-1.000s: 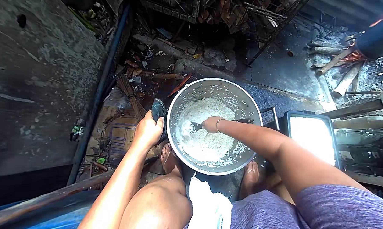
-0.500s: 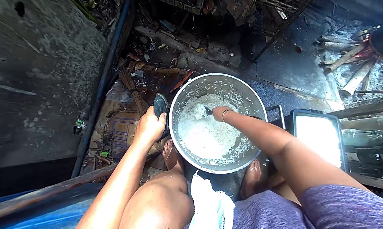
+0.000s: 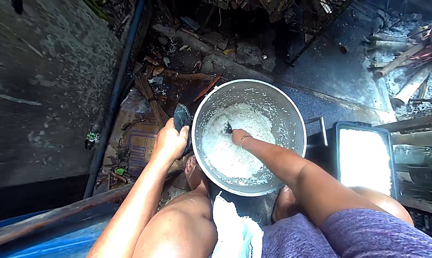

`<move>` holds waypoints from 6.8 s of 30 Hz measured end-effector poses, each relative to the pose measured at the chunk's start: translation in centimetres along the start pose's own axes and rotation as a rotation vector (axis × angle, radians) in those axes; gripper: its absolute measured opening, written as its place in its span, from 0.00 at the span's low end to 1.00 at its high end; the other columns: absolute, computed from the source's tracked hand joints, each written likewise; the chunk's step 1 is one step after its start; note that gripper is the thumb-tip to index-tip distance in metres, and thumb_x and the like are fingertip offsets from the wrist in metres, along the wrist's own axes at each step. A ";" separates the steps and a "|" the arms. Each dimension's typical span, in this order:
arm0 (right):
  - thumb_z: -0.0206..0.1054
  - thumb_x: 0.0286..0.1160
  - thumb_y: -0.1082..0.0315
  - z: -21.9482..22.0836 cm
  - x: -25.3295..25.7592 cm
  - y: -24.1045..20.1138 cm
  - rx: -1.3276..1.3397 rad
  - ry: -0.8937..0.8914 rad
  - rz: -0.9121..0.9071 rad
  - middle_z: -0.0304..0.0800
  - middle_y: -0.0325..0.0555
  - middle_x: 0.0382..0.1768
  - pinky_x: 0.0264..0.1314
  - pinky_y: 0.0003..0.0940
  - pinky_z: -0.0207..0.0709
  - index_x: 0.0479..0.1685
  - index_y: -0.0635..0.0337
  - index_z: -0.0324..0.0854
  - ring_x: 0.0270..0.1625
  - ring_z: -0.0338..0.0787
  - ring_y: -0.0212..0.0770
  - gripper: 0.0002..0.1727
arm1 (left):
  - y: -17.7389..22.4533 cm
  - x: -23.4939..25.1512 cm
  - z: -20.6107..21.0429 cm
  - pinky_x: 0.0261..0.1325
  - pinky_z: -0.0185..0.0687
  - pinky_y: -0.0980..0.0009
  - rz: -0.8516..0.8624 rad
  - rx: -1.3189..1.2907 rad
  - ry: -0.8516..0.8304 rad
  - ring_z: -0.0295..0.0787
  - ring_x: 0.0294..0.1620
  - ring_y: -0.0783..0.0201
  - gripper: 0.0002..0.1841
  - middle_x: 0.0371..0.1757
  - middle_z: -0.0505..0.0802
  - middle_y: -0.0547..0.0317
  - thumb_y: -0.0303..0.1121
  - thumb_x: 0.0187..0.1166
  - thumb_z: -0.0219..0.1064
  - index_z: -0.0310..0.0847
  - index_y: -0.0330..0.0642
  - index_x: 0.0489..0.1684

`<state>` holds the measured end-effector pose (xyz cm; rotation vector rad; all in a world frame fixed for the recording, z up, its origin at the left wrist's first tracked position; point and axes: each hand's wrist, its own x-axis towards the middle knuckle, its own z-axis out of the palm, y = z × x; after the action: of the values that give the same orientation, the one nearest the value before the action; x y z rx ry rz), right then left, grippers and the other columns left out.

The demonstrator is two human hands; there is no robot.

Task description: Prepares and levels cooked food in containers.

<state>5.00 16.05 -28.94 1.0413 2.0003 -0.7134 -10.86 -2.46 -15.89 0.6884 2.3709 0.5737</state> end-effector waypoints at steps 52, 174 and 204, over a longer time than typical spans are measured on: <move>0.59 0.82 0.68 -5.1 -5.8 6.3 -0.553 -0.079 0.153 0.90 0.65 0.61 0.60 0.72 0.79 0.50 0.68 0.89 0.66 0.89 0.66 0.14 | -0.2 0.1 -0.1 0.58 0.77 0.31 0.007 -0.003 -0.011 0.88 0.57 0.37 0.20 0.50 0.90 0.36 0.47 0.92 0.55 0.73 0.40 0.67; 0.49 0.94 0.69 7.3 -47.8 35.0 2.337 1.170 -0.378 0.88 0.56 0.42 0.47 0.47 0.93 0.72 0.67 0.68 0.36 0.94 0.50 0.16 | 31.9 -37.7 16.4 0.59 0.89 0.59 0.624 -0.081 -1.268 0.92 0.51 0.61 0.23 0.51 0.94 0.53 0.49 0.90 0.58 0.80 0.40 0.69; 0.67 0.74 0.54 20.6 -39.9 43.8 0.498 0.742 0.640 0.38 0.60 0.97 0.80 0.84 0.52 0.99 0.48 0.42 0.93 0.48 0.76 0.52 | 24.4 -25.6 0.1 0.44 0.92 0.77 0.651 -0.147 -0.813 0.94 0.40 0.76 0.25 0.42 0.96 0.72 0.46 0.55 0.83 0.86 0.58 0.55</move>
<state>64.88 6.14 -13.35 2.3773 1.8783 -0.5054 14.91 1.20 8.05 1.3326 1.3233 0.5709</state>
